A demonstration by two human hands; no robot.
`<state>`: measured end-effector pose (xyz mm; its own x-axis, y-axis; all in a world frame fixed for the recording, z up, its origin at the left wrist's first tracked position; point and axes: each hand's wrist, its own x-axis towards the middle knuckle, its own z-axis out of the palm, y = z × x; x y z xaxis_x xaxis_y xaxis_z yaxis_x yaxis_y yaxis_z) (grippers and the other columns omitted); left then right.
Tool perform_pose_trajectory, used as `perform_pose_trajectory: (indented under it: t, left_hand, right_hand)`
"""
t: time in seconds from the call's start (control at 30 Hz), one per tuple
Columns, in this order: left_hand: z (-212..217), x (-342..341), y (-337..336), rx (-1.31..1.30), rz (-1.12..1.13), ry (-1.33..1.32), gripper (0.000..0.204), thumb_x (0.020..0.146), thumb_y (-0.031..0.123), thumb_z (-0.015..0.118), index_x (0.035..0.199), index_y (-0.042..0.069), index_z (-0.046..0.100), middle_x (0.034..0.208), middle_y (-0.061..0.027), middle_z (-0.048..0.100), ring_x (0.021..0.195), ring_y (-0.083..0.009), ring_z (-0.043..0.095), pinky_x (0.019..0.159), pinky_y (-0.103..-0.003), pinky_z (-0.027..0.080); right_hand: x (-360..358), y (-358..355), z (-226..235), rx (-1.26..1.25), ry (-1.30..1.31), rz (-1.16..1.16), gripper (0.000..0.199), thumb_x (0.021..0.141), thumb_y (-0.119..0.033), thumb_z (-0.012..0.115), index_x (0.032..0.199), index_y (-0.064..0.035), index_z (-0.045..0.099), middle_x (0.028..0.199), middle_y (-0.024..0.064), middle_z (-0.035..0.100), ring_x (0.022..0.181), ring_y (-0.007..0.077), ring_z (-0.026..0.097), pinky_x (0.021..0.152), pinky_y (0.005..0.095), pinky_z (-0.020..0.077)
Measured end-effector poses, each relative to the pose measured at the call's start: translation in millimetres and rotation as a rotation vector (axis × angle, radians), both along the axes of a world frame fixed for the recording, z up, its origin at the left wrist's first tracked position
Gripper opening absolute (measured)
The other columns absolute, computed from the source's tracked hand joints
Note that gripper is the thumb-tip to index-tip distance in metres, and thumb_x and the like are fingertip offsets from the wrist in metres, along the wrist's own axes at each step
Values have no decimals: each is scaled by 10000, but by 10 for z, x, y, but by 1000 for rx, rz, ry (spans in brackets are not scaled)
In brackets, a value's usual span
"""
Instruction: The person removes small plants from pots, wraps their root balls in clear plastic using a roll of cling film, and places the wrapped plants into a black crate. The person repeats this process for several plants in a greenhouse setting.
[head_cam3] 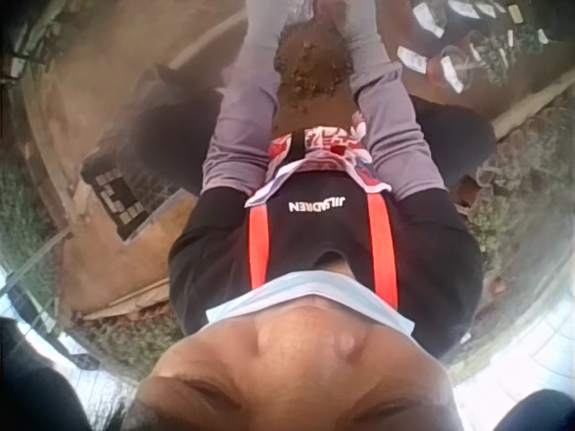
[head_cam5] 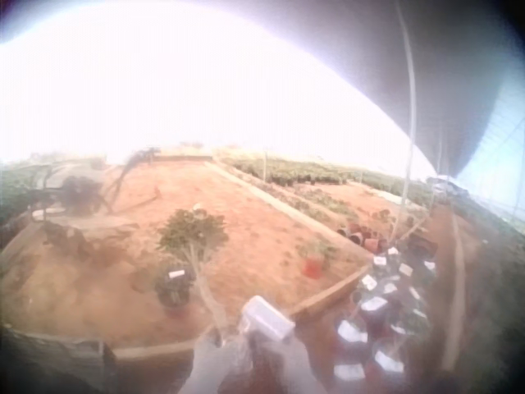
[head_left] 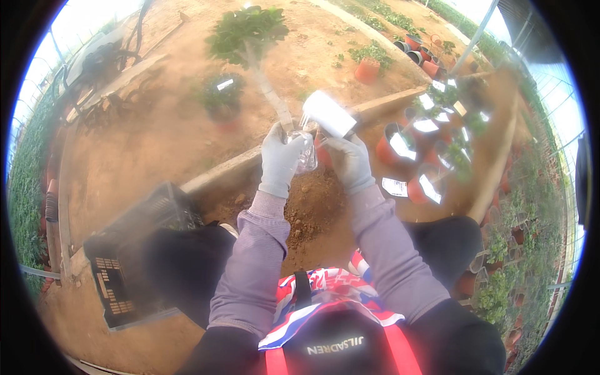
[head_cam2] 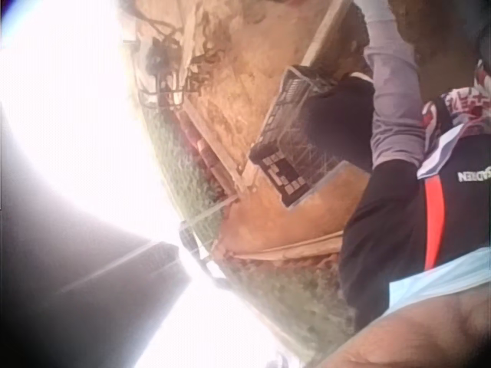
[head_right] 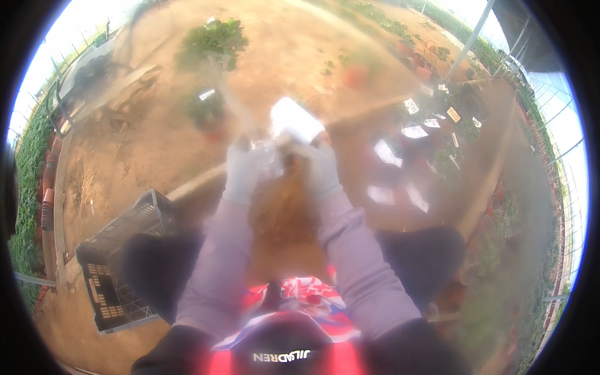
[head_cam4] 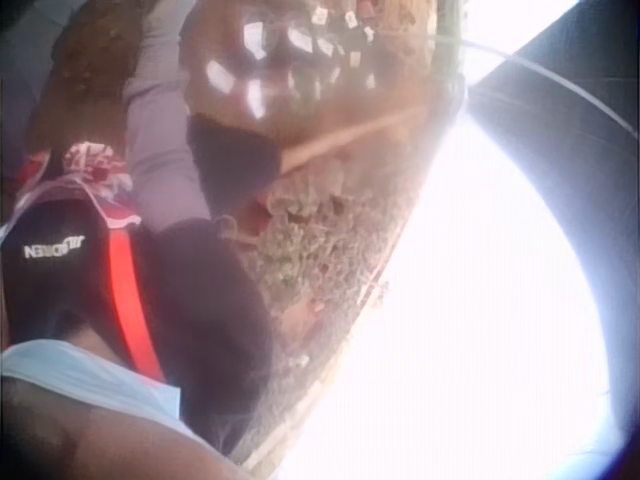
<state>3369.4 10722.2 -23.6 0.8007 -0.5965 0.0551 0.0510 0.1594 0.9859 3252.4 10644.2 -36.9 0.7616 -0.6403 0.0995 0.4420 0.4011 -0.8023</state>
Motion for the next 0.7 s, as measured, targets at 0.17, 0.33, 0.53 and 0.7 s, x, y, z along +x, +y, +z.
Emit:
perform_pose_trajectory:
  t: [0.17,0.33,0.53,0.7]
  left_hand:
    - [147,-163,-91,-312,-184,81,430,771,102,787,1168,4,654,1117,-92,628,1006,-168,646,848,-314,550]
    - [297,-134,201,-282,-447,142,539,744,92,824,1242,7,634,1172,-51,598,1116,-172,608,988,-324,499]
    - [-48,-116,122,-517,-377,281,584,756,24,806,1300,-11,595,1204,-71,651,1094,-172,636,971,-313,517]
    - [-163,-96,44,-585,-401,432,344,907,30,672,1239,-35,609,1170,-127,700,1054,-206,693,889,-325,592]
  right_hand:
    - [-4,81,322,-243,-56,-174,278,965,-107,606,1216,12,617,1139,60,652,1055,143,599,926,298,474]
    - [-121,83,594,-80,-220,-174,234,919,-36,644,1148,6,630,1032,45,680,884,121,631,815,269,520]
    - [-42,34,327,-126,-163,-76,300,968,-153,621,1225,-2,587,1122,69,655,974,145,621,892,325,498]
    - [-254,108,496,-176,-76,5,430,884,-55,711,1285,2,565,1048,25,651,918,111,616,801,258,527]
